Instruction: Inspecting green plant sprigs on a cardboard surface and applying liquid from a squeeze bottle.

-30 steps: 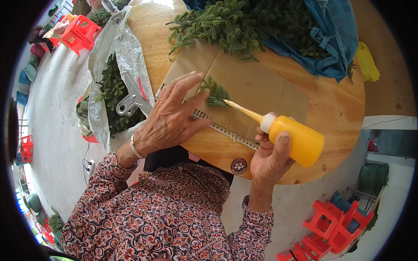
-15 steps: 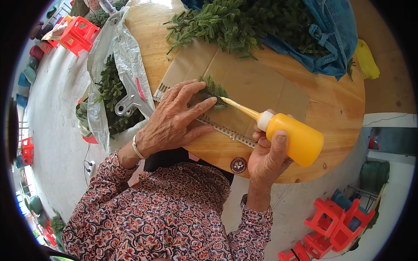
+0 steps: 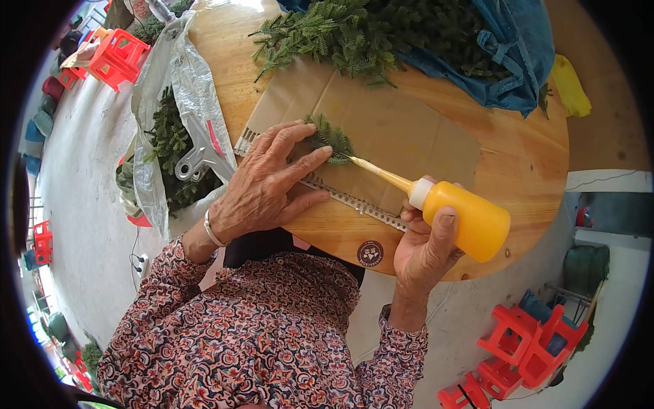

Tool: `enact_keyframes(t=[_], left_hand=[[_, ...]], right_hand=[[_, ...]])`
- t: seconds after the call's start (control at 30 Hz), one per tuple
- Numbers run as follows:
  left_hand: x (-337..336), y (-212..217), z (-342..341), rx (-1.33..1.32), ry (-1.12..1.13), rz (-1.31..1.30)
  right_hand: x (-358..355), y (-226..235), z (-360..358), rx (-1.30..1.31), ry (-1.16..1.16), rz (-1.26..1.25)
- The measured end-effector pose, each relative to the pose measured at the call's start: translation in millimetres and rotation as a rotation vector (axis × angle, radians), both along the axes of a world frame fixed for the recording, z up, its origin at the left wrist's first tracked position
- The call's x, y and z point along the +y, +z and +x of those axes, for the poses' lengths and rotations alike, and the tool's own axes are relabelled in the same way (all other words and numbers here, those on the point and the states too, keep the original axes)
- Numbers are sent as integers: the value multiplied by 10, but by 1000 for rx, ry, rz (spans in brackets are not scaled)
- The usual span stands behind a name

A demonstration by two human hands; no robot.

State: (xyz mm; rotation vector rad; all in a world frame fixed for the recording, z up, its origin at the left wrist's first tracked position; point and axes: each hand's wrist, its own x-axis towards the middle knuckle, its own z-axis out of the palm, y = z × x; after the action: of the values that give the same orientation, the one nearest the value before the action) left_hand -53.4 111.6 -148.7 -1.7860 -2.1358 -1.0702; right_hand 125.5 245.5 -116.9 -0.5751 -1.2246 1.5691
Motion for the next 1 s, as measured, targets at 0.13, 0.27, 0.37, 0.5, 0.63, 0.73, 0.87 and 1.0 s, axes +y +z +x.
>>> enact_keyframes(t=[0.13,0.27,0.37,0.5,0.63,0.73,0.87,1.0], left_hand=[[-6,11,-5,-6,-4,-2],[-9,21,1,-13,-10,-5],[-17,30,0,-16,-13,-9],[-26,34,-5,-15,-12,-17],[-33,41,-8,-11,-13,-20],[-32,39,-7,-12,-14,-21],[-27,39,-3,-14,-17,-23],[-11,40,-3,-14,-18,-28]], right_hand=[[32,4,32,1,-4,9],[49,-6,73,-4,-14,-30],[66,-8,110,-5,-19,-45],[89,-6,155,-3,-20,-51],[101,0,175,9,-26,-57],[123,6,203,9,-40,-72],[144,6,242,12,-62,-96],[169,-12,273,23,-83,-118]])
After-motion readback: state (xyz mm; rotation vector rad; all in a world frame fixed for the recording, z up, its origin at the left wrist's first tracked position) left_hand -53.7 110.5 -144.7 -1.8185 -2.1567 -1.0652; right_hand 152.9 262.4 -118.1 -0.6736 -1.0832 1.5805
